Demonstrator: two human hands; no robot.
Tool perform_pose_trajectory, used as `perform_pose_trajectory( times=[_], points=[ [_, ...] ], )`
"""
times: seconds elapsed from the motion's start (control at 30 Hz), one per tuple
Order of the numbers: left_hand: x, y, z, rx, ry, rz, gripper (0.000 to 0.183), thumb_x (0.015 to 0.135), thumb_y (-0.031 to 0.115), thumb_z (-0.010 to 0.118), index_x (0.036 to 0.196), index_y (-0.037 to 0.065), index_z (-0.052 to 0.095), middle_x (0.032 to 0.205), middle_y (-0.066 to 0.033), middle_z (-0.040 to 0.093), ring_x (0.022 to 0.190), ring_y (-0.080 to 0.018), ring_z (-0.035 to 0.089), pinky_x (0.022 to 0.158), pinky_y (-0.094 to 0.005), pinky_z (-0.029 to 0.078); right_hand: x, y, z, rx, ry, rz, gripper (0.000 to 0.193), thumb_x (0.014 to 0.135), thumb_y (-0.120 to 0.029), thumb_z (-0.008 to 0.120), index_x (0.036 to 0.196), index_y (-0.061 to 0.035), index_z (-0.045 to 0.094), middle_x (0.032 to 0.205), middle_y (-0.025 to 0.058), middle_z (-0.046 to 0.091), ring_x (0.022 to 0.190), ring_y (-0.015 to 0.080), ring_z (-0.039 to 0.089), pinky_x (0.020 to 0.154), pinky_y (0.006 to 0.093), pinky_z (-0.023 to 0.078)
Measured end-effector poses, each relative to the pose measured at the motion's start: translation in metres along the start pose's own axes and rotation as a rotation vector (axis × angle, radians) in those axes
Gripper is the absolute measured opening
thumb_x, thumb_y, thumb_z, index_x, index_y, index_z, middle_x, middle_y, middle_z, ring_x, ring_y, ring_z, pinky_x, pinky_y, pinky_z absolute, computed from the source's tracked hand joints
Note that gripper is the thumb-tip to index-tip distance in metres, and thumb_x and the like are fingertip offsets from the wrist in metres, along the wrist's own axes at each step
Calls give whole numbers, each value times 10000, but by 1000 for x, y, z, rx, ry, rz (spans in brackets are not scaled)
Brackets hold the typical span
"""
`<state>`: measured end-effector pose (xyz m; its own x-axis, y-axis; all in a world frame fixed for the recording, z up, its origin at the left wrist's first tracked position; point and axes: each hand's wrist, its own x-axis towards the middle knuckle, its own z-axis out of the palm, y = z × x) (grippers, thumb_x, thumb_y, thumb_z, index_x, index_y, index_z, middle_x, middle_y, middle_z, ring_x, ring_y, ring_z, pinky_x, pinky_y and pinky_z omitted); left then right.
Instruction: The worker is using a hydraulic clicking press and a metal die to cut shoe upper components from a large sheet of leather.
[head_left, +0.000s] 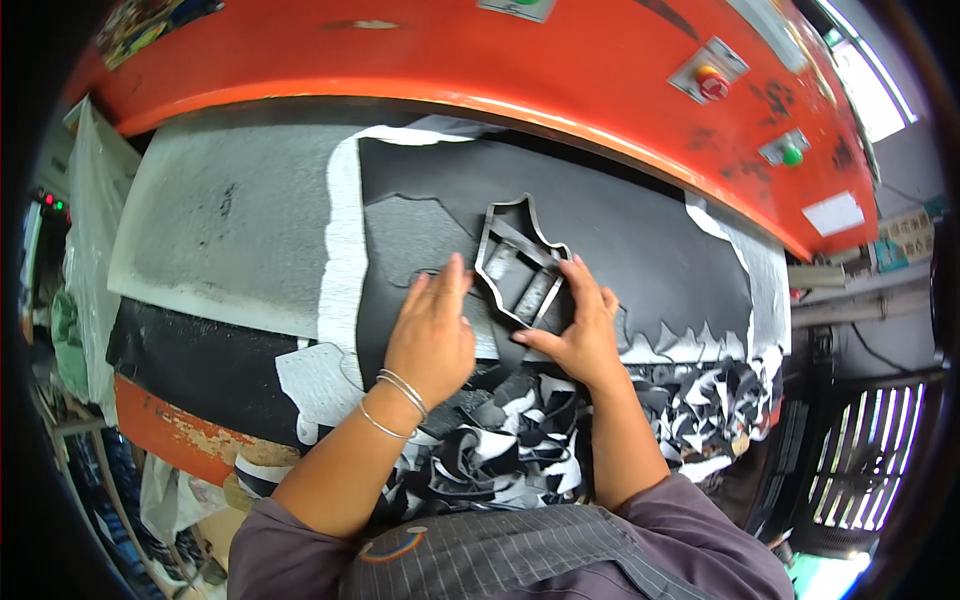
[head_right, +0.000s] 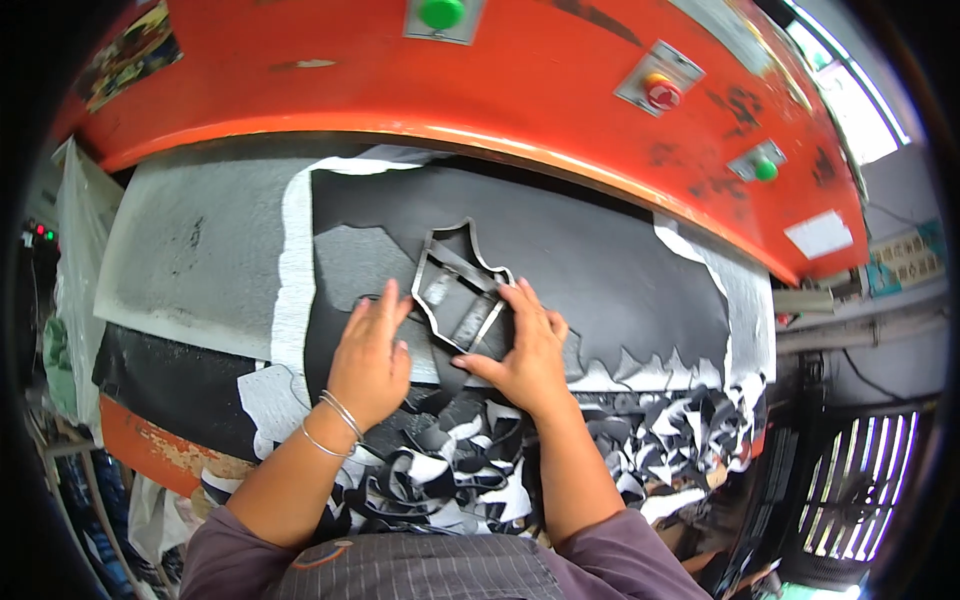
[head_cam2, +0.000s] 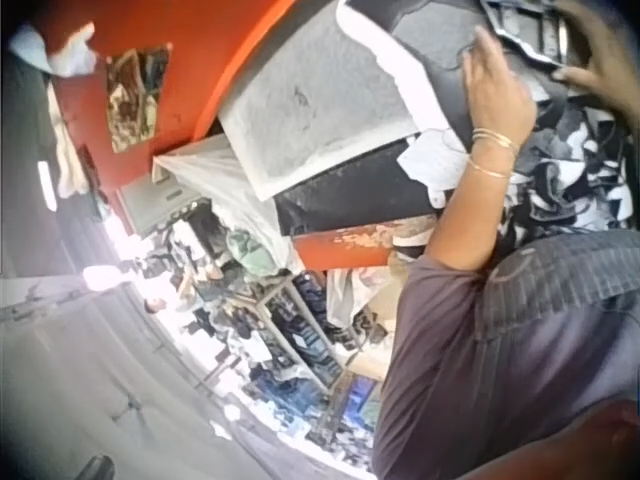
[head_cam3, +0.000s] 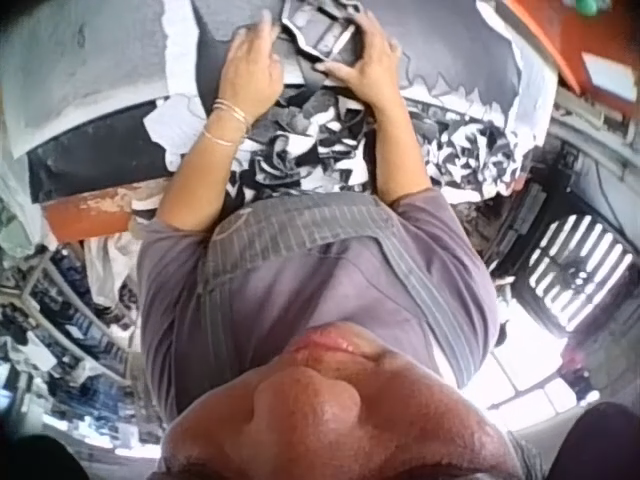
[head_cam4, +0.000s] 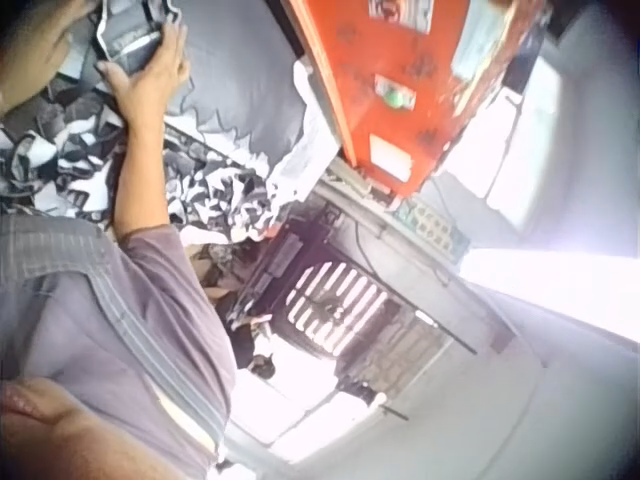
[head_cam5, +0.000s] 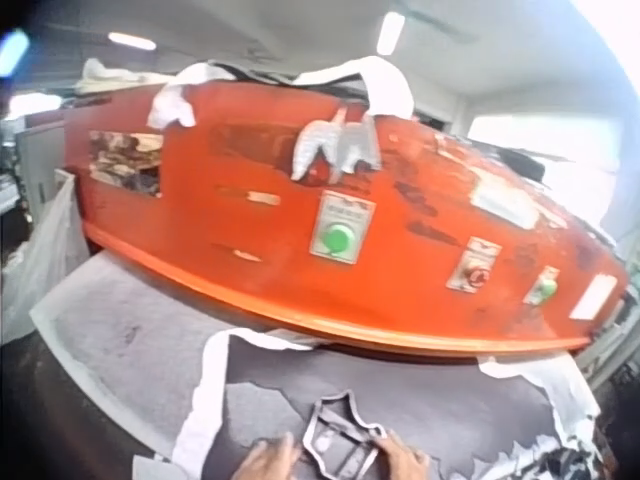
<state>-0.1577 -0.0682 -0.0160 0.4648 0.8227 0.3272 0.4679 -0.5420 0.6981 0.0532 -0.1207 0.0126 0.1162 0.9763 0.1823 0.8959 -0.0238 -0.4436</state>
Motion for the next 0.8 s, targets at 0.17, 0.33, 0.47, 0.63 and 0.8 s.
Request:
perform_pose_trajectory(
  times=[0.17,0.33,0.47,0.63,0.8],
  points=[
    [-4,-5,-4,-72,-16,3,720,786,12,518,1422,-83,195,1256,-169,580,1204,-343,504,1099,-471,296,-10,5,13,5,50,10,1003,475,-424,900,1294,-47,461,1341,237,497,1184,317,523,1006,404,290],
    [5,-7,-1,-29,-6,4,660,783,13,515,1394,-55,275,1214,-166,609,1151,-339,543,1080,-463,329,-2,6,11,14,66,8,969,488,-453,886,1277,-57,486,1327,234,511,1224,317,505,1000,424,287],
    [15,-3,-2,89,4,16,625,780,10,518,1377,-33,336,1219,-150,612,1150,-374,534,1077,-444,344,12,8,3,47,53,-24,948,522,-467,863,1288,-59,483,1339,222,505,1284,304,455,1011,447,284],
    [26,11,1,177,-31,23,597,798,10,512,1373,-24,356,1284,-145,573,1203,-344,499,1028,-384,369,18,18,-8,104,102,-99,912,571,-461,838,1298,-56,466,1336,185,518,1301,290,438,983,463,317],
    [25,22,-1,205,-17,-3,622,785,27,520,1374,-40,332,1270,-143,580,1176,-374,512,1082,-447,322,12,19,-17,107,100,-98,933,580,-461,834,1324,-56,442,1329,181,521,1316,297,420,1000,471,309]
  ],
)
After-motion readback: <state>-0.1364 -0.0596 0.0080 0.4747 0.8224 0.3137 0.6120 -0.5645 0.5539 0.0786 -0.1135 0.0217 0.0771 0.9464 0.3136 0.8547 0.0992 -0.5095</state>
